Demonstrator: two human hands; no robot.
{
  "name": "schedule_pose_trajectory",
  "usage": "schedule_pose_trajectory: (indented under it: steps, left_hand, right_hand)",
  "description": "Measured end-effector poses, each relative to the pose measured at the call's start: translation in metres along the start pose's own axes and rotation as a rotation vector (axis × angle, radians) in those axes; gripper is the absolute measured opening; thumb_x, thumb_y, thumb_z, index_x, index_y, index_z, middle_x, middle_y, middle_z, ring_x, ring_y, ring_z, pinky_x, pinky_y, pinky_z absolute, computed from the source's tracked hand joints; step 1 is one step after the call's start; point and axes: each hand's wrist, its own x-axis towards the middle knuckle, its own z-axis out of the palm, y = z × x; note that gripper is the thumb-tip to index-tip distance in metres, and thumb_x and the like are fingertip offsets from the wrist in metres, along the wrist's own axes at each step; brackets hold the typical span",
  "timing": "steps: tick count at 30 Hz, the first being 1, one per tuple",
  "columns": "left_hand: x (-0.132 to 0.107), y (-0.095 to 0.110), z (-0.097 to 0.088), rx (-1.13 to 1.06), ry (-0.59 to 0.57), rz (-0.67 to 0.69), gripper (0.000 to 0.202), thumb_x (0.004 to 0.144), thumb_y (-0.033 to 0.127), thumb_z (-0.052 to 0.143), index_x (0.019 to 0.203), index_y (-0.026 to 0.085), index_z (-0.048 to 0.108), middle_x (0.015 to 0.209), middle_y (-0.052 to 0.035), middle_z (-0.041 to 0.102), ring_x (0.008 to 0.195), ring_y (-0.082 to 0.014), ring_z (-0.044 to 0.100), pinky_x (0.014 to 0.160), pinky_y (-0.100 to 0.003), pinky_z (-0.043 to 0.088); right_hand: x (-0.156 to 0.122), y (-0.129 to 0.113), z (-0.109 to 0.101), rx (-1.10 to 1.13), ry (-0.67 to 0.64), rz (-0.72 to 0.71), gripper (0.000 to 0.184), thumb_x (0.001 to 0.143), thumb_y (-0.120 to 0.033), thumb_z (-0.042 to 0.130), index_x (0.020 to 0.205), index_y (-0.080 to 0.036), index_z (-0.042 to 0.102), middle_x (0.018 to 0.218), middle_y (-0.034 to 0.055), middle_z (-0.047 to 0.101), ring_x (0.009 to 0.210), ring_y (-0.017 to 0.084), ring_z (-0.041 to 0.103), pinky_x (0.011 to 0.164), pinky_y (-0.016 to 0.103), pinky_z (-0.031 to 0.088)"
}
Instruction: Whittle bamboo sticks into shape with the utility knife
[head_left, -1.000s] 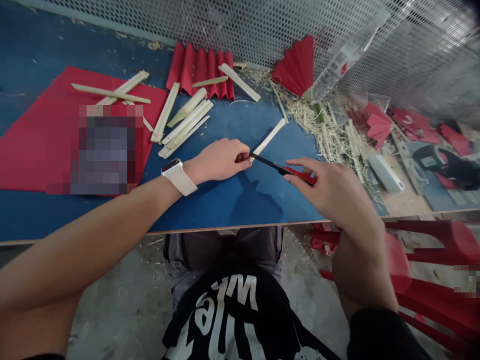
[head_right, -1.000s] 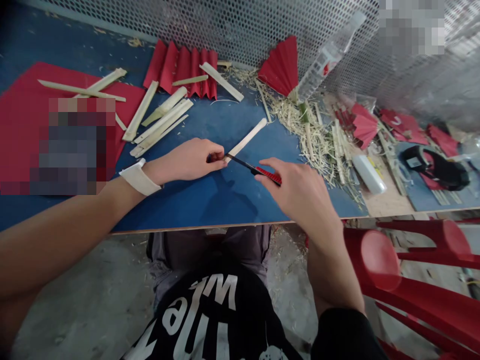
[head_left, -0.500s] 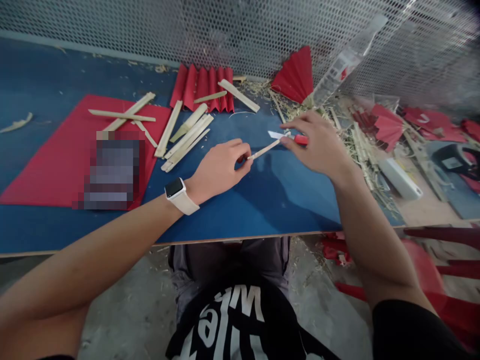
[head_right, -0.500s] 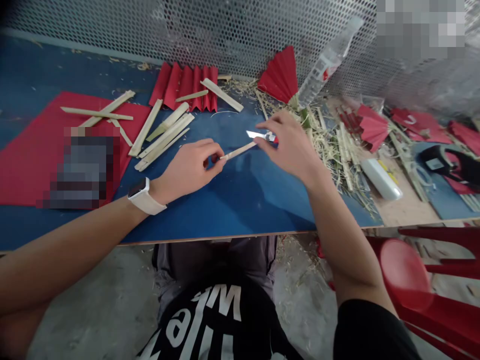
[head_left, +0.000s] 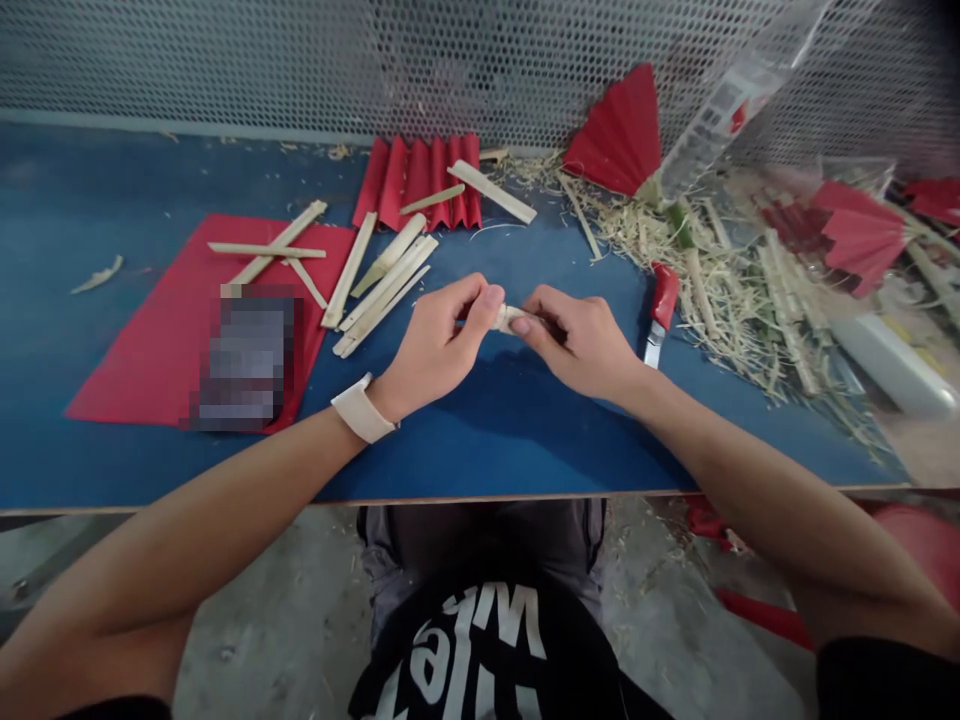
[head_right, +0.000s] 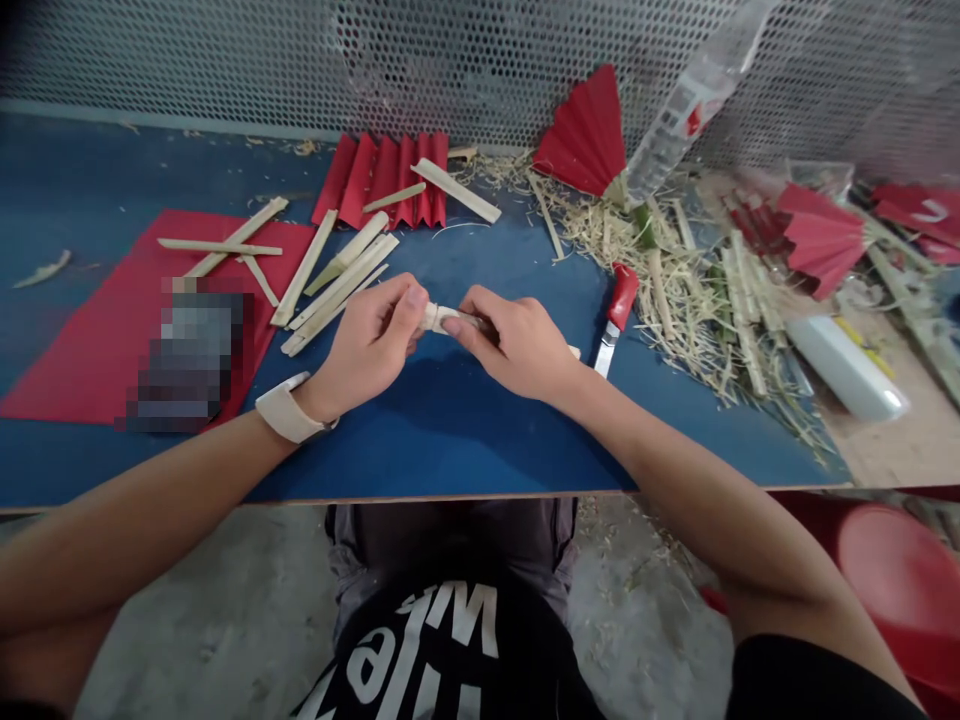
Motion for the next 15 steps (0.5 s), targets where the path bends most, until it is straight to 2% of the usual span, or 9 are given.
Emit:
schedule_pose_trajectory:
  steps: [5, 11, 15]
  left_hand:
    - [0.001, 0.003, 0.003, -0.022, -0.06, 0.032, 0.07, 0.113, 0.075, 0.044, 0.066, 0.024, 0.036, 0.06, 0.003, 0.039, 0.057, -0.013, 0.04, 0.055, -0.033, 0.032]
    - [-0.001, 0.006, 0.004, -0.067, -0.107, 0.046, 0.071, 0.114, 0.076, 0.04, 0.065, 0.024, 0.035, 0.059, 0.0025, 0.04, 0.055, -0.0123, 0.036, 0.055, -0.034, 0.031]
    - [-0.002, 0.009, 0.005, -0.064, -0.11, 0.081, 0.067, 0.115, 0.072, 0.04, 0.068, 0.024, 0.04, 0.061, 0.0022, 0.042, 0.058, -0.0135, 0.04, 0.059, -0.035, 0.035]
  right_hand:
    - [-0.008, -0.004, 0.006, 0.053, -0.001, -0.021, 0.058, 0.112, -0.076, 0.044, 0.081, -0.027, 0.044, 0.06, -0.0064, 0.044, 0.055, 0.012, 0.038, 0.062, 0.032, 0.031]
    - [-0.014, -0.004, 0.005, 0.097, 0.035, -0.079, 0.061, 0.111, -0.079, 0.045, 0.082, -0.026, 0.047, 0.06, -0.0068, 0.044, 0.054, 0.011, 0.038, 0.06, 0.031, 0.031]
    - [-0.015, -0.009, -0.001, 0.112, -0.032, -0.055, 0.059, 0.111, -0.077, 0.047, 0.08, -0.027, 0.047, 0.06, -0.0062, 0.046, 0.054, 0.012, 0.039, 0.06, 0.032, 0.031]
